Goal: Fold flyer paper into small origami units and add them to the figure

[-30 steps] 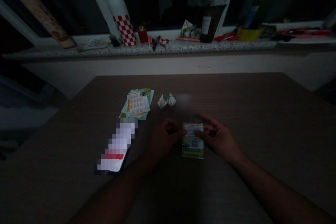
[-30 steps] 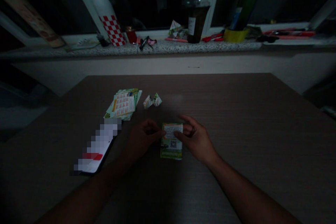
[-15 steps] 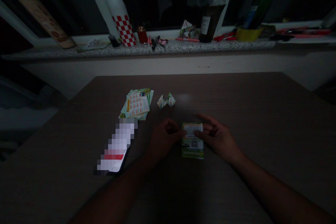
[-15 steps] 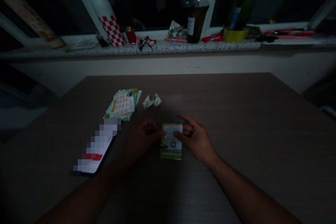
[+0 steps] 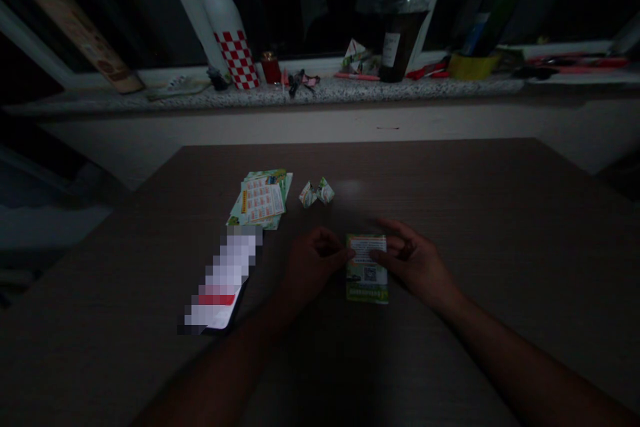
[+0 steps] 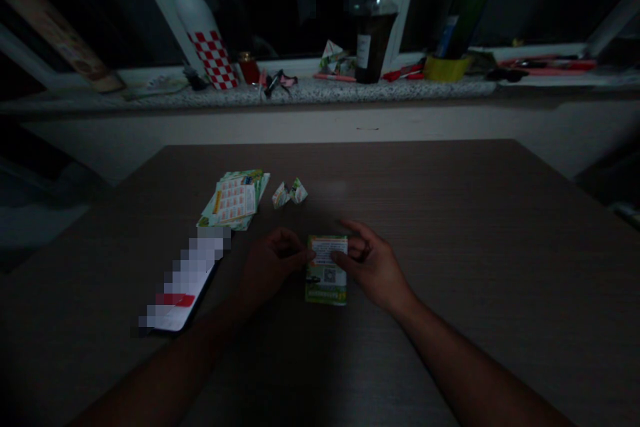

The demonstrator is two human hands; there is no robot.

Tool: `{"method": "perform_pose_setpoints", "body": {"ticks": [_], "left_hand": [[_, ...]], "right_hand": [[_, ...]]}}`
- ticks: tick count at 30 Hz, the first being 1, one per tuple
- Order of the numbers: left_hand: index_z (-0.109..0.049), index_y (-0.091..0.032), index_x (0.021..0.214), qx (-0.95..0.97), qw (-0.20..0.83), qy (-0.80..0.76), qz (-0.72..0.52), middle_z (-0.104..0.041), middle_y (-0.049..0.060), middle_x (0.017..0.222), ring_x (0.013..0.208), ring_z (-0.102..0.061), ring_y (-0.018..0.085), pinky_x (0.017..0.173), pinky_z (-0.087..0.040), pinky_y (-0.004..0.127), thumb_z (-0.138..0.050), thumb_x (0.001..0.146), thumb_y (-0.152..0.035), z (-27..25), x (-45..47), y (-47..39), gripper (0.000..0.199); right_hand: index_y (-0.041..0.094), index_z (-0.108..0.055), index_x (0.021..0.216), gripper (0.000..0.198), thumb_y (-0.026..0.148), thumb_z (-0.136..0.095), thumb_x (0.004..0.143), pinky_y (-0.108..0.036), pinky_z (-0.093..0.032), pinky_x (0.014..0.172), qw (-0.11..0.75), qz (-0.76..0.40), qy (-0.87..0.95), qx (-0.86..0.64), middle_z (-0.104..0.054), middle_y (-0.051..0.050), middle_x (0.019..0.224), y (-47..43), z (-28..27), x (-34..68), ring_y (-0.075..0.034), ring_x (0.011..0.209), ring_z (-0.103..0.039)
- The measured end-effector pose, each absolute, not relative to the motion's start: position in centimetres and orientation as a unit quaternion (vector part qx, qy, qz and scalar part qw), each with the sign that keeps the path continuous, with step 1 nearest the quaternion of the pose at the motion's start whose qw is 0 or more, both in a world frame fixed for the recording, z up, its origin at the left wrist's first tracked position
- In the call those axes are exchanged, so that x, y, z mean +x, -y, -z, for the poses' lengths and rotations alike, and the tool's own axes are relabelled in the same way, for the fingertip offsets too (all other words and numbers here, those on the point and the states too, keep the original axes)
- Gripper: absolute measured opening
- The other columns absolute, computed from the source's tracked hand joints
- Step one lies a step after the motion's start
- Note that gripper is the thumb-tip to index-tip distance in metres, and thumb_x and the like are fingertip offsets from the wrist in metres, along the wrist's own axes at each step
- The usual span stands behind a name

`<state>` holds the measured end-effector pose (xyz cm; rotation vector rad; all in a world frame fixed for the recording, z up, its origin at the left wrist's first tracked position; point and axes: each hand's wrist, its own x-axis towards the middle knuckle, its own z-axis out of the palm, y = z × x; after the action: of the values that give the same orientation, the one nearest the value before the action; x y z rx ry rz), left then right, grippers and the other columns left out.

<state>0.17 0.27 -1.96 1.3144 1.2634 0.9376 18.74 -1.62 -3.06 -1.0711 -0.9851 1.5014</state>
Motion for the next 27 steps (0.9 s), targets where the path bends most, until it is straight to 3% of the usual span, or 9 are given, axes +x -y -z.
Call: {"method": "perform_pose_setpoints", "body": {"ticks": [27], "left_hand": [[-0.054, -0.017, 0.069, 0.541, 0.522, -0.528, -0.395, -0.061, -0.003, 0.062, 0.053, -0.055, 0.011, 0.051, -0.041, 0.021, -0.076, 0.064, -0.029, 2.0, 0.21, -0.26, 0.026]], "right_hand": [[0.022, -0.05, 0.119, 0.061, 0.026, -0.078, 0.065, -0.039, -0.057, 0.076, 0.499, -0.621, 0.406, -0.447, -0.076, -0.004, 0.09, 1.65, 2.78, 18.72, -0.023, 0.081, -0.072]]}}
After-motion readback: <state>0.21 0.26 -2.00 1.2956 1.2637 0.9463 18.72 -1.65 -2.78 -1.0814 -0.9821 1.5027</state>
